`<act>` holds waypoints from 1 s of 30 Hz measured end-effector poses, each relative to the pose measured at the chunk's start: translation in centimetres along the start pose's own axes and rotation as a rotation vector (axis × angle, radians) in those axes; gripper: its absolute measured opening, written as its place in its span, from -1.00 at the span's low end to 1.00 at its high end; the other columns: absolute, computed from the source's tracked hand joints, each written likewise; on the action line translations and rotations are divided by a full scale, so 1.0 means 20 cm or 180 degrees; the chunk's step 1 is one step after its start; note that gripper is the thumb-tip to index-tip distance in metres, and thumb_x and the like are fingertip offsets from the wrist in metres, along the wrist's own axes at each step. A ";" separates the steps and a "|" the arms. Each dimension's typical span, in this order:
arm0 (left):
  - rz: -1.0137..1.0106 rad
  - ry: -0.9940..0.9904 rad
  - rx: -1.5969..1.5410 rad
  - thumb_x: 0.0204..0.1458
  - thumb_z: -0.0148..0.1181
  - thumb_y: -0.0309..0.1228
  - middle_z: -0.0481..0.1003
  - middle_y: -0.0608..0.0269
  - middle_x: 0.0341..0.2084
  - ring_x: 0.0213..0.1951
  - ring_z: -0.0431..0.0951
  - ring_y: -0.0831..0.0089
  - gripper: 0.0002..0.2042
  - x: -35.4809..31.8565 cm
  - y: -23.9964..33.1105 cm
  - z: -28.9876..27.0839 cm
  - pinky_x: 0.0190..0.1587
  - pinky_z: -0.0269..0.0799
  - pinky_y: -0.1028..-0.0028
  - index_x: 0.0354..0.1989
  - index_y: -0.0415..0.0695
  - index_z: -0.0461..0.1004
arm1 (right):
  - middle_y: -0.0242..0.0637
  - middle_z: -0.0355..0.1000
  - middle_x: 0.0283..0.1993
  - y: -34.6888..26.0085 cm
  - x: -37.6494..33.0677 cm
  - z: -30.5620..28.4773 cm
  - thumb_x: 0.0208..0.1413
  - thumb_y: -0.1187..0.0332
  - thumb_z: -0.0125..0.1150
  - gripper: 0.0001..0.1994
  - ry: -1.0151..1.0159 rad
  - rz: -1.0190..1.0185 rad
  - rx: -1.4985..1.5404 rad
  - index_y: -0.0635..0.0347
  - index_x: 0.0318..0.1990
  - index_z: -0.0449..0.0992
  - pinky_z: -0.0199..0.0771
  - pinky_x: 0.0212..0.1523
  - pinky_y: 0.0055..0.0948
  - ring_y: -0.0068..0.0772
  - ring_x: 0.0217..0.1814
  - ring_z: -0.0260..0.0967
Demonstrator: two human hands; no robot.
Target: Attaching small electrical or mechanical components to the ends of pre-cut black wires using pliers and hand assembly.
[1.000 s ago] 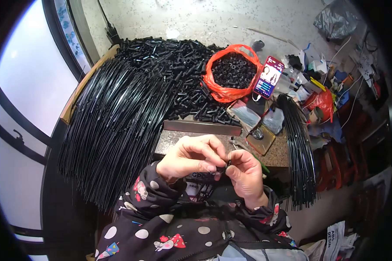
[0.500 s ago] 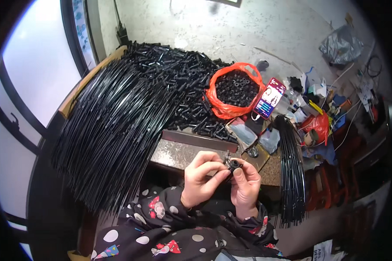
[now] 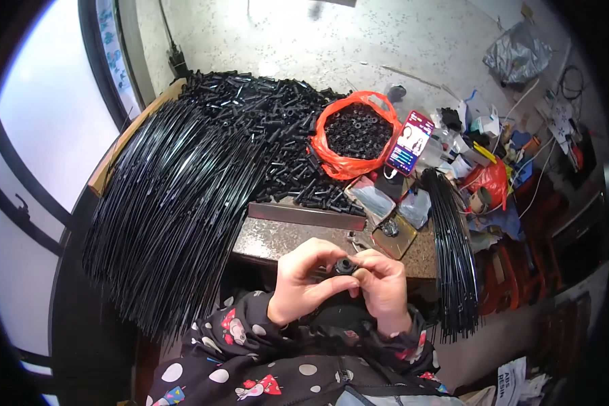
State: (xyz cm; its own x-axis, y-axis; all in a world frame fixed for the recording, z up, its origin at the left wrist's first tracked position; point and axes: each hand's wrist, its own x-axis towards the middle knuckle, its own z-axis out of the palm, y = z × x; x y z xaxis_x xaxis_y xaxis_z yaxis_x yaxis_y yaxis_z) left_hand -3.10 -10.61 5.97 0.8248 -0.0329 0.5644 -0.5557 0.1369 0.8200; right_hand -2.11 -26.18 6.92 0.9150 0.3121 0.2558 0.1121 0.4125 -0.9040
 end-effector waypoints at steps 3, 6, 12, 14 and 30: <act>0.0170 -0.0051 0.0420 -0.17 0.25 -0.55 0.42 0.15 -0.38 -0.36 0.42 0.45 -0.73 0.01 0.05 0.00 -0.28 0.31 0.56 -0.26 -0.33 0.40 | -0.32 0.35 -0.38 0.03 0.00 0.01 -0.05 0.49 0.22 -0.88 0.0147 0.0169 0.0164 0.32 -0.37 0.44 0.24 -0.64 -0.63 -0.56 -0.61 0.24; 0.0228 -0.0063 0.0536 -0.07 0.14 -0.52 0.43 0.11 -0.38 -0.34 0.44 0.37 -0.78 0.01 0.05 0.00 -0.26 0.33 0.52 -0.23 -0.31 0.40 | -0.42 0.30 -0.40 0.08 -0.01 0.05 -0.10 0.44 0.29 -0.81 0.0463 0.0012 -0.0031 0.22 -0.41 0.35 0.25 -0.55 -0.67 -0.65 -0.54 0.22; -0.0569 -0.1017 -0.0836 0.09 -0.24 -0.08 0.38 0.14 -0.32 -0.33 0.41 0.44 -0.55 -0.06 0.01 -0.01 -0.29 0.33 0.51 -0.09 -0.27 0.22 | -0.48 0.09 -0.25 0.03 0.02 0.05 -0.53 0.31 0.57 -0.19 0.0025 0.0317 -0.0567 0.11 -0.04 0.15 0.19 -0.26 -0.71 -0.68 -0.24 0.09; -0.1205 -0.1144 -0.1222 -0.02 -0.30 0.26 0.38 0.14 -0.42 -0.48 0.40 0.51 -0.30 -0.05 0.09 -0.01 -0.48 0.31 0.59 -0.15 -0.27 0.19 | -0.48 0.08 -0.23 0.00 0.03 0.05 -0.52 0.32 0.57 -0.15 -0.0019 0.0320 -0.0688 0.11 0.01 0.13 0.19 -0.24 -0.69 -0.67 -0.23 0.08; -0.0533 0.0167 -0.0440 0.16 -0.12 -0.27 0.32 0.46 -0.59 -0.60 0.21 0.76 -0.77 -0.05 0.00 -0.01 -0.56 0.10 0.72 -0.27 -0.21 0.30 | -0.30 0.37 -0.43 -0.12 0.05 0.18 -0.22 0.59 0.19 -0.56 -0.0493 -0.2761 -0.3618 0.34 -0.06 0.36 0.25 -0.51 -0.46 -0.36 -0.48 0.24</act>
State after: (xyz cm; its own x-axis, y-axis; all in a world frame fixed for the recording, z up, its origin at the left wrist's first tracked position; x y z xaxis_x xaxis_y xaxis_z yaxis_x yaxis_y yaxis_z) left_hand -3.96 -10.45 5.28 0.9107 -0.0156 0.4128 -0.3939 0.2684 0.8791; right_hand -2.74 -23.80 10.56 0.3565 0.4398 0.8243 0.9124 -0.3539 -0.2058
